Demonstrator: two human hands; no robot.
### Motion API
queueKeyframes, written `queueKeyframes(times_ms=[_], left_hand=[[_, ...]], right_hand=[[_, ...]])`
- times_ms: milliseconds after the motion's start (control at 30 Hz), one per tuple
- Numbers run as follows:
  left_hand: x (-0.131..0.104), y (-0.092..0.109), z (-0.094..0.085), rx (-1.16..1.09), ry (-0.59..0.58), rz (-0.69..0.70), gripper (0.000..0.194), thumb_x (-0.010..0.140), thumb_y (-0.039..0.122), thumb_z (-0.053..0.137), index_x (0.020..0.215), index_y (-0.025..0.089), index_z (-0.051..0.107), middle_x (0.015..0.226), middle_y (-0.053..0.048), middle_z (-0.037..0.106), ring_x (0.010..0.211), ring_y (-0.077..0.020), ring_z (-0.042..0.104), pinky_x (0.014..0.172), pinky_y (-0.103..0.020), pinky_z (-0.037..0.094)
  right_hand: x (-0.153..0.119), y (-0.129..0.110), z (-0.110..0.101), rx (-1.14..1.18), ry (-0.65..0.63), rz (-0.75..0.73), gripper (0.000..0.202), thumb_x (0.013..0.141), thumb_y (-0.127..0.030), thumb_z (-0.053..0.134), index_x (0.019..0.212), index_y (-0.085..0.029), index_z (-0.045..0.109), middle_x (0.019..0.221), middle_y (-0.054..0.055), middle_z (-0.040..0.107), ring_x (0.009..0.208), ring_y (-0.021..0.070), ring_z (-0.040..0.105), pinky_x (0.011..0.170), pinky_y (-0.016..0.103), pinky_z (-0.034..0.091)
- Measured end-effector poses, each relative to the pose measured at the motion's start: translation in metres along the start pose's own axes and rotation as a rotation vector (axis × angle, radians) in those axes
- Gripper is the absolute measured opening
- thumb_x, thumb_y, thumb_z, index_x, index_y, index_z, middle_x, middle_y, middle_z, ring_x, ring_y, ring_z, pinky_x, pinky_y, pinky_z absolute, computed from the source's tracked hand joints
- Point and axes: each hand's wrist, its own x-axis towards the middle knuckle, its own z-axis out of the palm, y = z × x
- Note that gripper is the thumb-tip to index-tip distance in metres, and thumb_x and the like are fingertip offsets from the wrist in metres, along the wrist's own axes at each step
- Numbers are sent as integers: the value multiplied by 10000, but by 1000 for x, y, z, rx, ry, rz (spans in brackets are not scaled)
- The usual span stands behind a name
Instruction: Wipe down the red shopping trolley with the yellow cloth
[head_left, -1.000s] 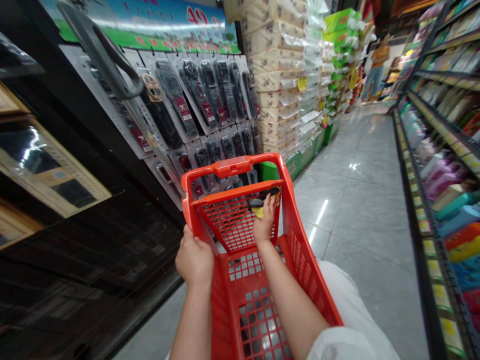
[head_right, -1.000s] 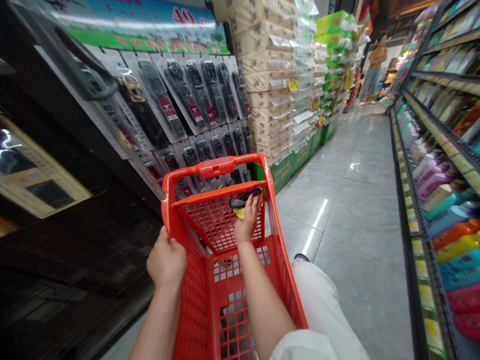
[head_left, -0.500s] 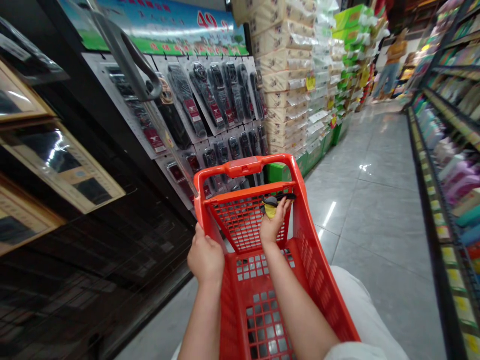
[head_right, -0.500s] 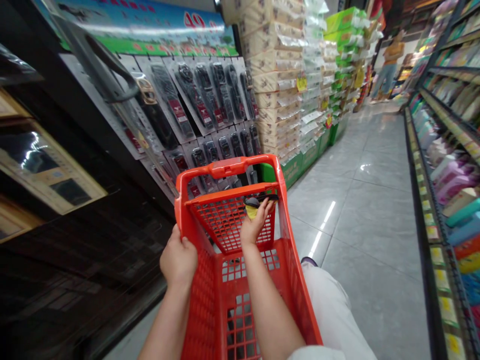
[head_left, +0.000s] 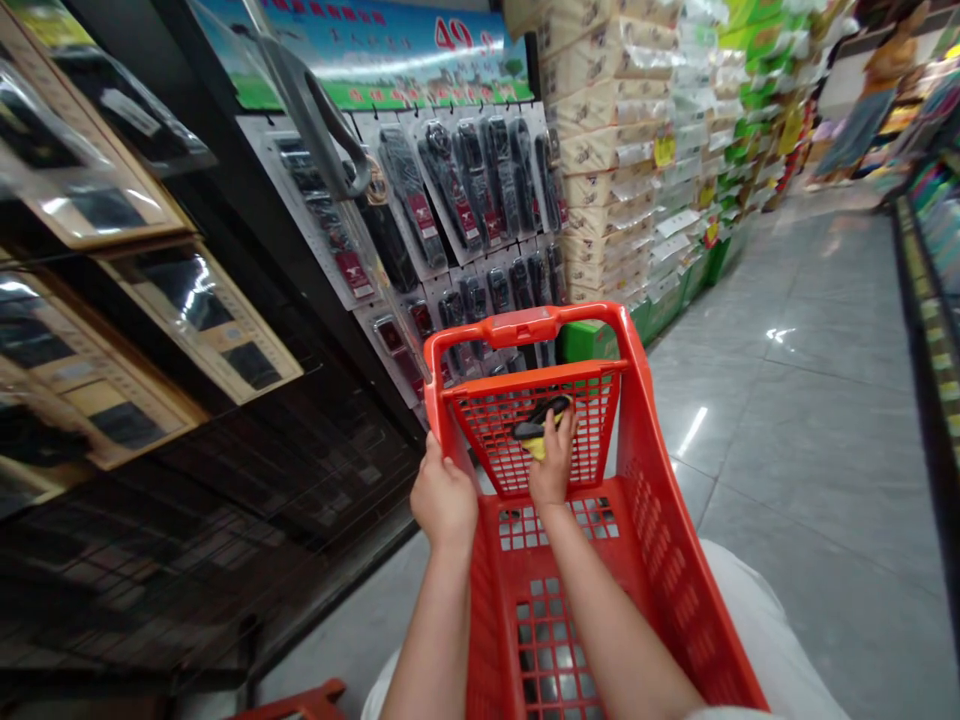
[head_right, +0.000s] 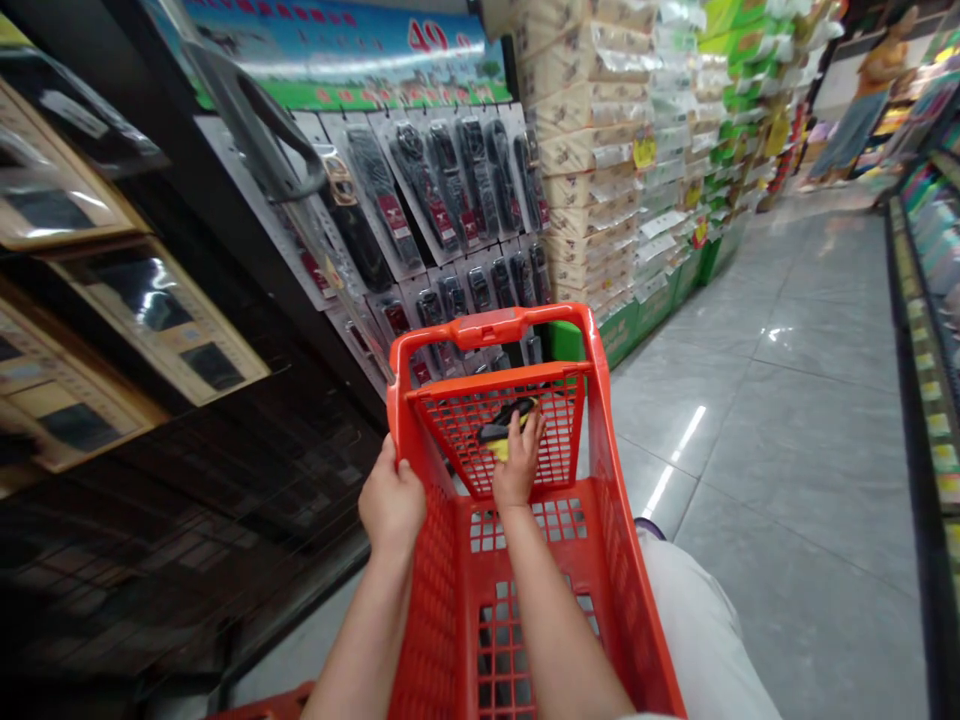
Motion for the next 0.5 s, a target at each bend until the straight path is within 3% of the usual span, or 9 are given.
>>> queueKeyframes(times_ms=[100,200,367,500], left_hand=[[1,-1,1,-24,-10,1,516,902,149,424,1415,191,472,1165,-115,699,950,-247,693,705,-292,480],[1,-2,2,-38,-3,3,515,907,143,411,1418,168,468,1204,-124,683,986,-252,686,717,-291,485],[2,-6,3,-54,13,-5,511,898,136,423,1406,156,482,1202,-119,685,979,-242,688,749,-290,492],[1,-6,4,-35,18,-14,511,897,135,432,1405,157,481,1175,-132,695,985,-244,687,761,-295,493]], right_hand=[[15,-29,16,16,49,77,869,724,33,370,1541,-139,126,1613,137,-50,1483,294,-69,1157,577,205],[11,-51,36,-47,-95,-8,830,756,0,433,1530,-80,145,1603,193,36,1483,300,-63,1146,564,243],[-23,-31,42,-101,-403,-430,649,815,-20,479,1442,-172,411,1499,143,404,1478,247,157,1132,549,281],[-30,-28,41,-47,-386,-423,615,827,-35,488,1427,-156,429,1506,148,391,1483,234,139,1120,517,321]])
